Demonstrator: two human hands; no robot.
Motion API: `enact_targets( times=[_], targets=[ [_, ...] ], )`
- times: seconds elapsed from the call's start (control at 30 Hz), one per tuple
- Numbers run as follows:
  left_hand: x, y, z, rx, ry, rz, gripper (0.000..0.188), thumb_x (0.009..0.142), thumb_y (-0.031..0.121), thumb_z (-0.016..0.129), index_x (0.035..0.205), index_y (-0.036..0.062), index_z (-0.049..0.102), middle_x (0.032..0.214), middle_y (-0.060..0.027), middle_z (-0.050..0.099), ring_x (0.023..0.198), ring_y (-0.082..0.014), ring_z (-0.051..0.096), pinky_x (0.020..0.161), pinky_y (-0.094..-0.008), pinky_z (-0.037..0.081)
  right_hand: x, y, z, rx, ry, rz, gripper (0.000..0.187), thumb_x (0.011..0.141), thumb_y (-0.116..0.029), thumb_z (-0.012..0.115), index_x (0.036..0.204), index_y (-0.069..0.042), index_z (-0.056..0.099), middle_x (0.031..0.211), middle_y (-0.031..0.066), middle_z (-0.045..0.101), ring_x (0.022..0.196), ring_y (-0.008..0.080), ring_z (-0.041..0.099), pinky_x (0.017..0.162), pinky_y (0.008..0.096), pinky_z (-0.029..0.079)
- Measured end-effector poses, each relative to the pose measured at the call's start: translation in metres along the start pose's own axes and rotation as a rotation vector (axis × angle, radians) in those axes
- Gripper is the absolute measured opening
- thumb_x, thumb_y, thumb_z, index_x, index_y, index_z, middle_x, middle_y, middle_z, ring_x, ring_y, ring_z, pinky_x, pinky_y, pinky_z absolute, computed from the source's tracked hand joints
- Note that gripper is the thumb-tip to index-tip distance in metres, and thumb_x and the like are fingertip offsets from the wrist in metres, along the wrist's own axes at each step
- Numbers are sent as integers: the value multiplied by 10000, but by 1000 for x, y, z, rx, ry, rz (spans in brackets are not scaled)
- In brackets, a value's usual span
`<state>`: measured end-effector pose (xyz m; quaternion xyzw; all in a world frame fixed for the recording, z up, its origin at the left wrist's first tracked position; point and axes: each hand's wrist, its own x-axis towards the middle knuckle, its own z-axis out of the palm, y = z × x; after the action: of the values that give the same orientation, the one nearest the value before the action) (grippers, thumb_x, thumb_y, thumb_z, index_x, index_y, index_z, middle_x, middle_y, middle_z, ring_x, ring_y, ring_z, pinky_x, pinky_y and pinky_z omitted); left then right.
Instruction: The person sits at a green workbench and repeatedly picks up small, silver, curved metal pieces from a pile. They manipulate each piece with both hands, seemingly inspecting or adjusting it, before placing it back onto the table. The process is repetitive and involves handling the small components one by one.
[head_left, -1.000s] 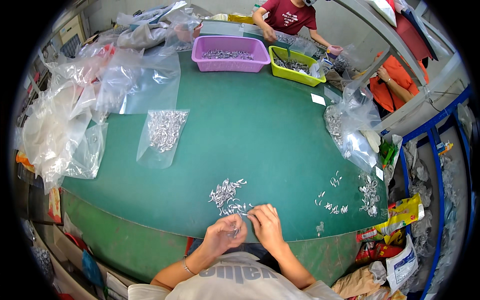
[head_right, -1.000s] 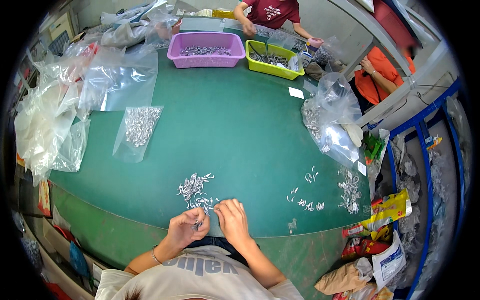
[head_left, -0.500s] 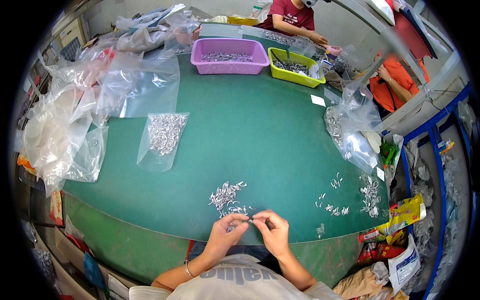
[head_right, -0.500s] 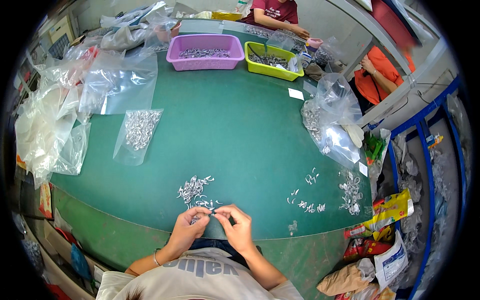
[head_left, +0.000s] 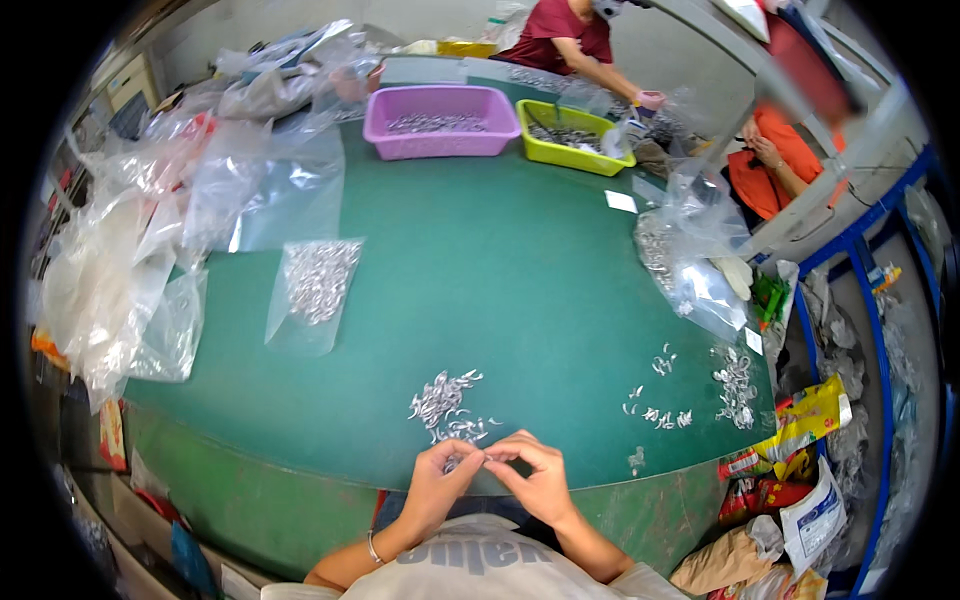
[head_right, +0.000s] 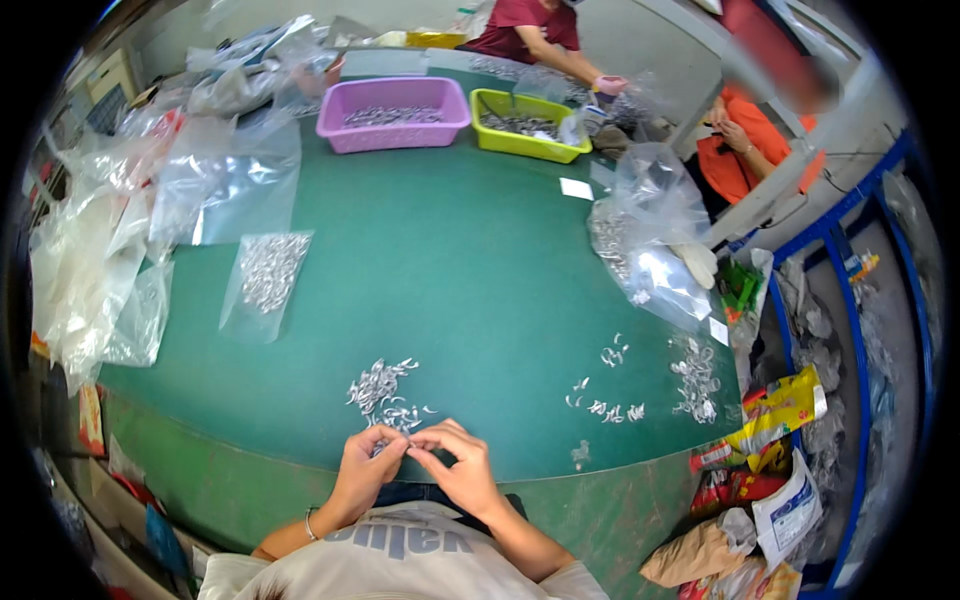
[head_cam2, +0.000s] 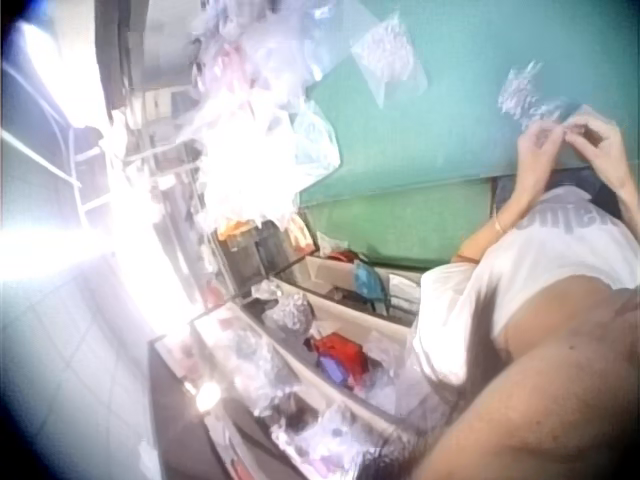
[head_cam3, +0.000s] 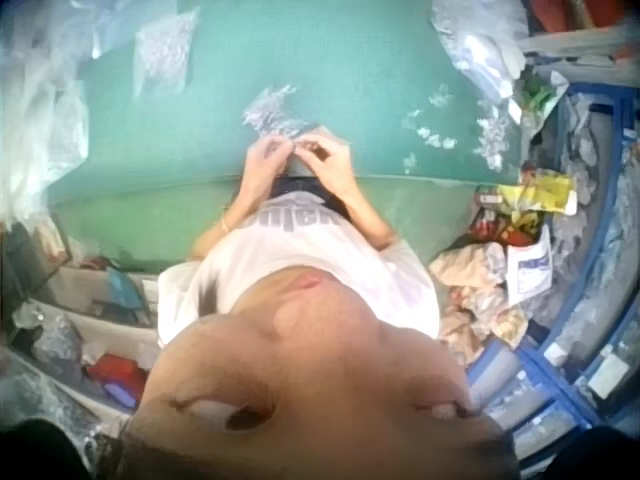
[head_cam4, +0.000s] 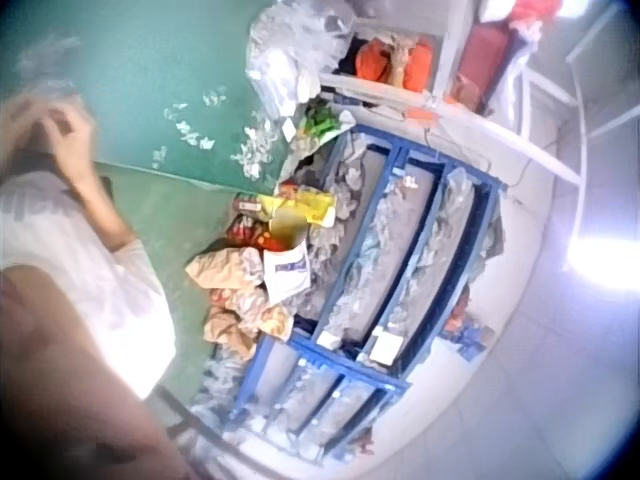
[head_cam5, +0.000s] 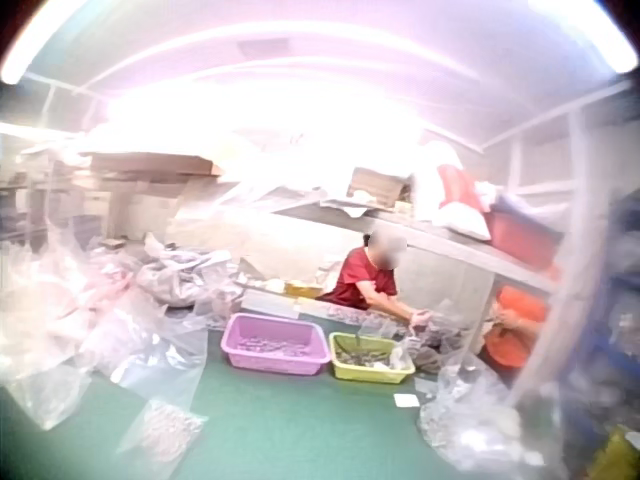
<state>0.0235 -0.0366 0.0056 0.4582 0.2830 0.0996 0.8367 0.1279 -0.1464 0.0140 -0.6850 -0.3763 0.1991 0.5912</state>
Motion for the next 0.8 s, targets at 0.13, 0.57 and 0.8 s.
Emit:
enact_targets(
  times=[0.13, 0.57, 0.8],
  targets=[
    [-5, -2, -3, -82, 15, -5, 87, 854, 96, 599, 877, 14, 580, 642, 48, 479, 539, -4, 389, 450, -165, 286, 4, -5, 4, -125, 58, -152, 95, 716, 26, 687, 798, 23, 638, 767, 108, 640, 684, 213, 572, 639, 293, 452],
    [2, 5, -11, -362, -161, -191, 106, 859, 121, 548, 813, 29, 521, 672, 7, 449, 547, -34, 358, 418, -170, 244, -2, 7, 4, 145, -111, 209, 67, 854, -41, 581, 870, 5, 628, 788, 38, 594, 738, 93, 541, 674, 238, 430],
    [5, 6, -24, -816, -384, -273, 120, 792, 130, 429, 728, 41, 380, 677, -77, 381, 522, -105, 327, 391, -193, 263, 23, 13, 11, -599, -3, -136, 343, 737, -156, 677, 1044, -37, 581, 1060, 108, 515, 962, 282, 465, 802, 363, 380]
  ],
)
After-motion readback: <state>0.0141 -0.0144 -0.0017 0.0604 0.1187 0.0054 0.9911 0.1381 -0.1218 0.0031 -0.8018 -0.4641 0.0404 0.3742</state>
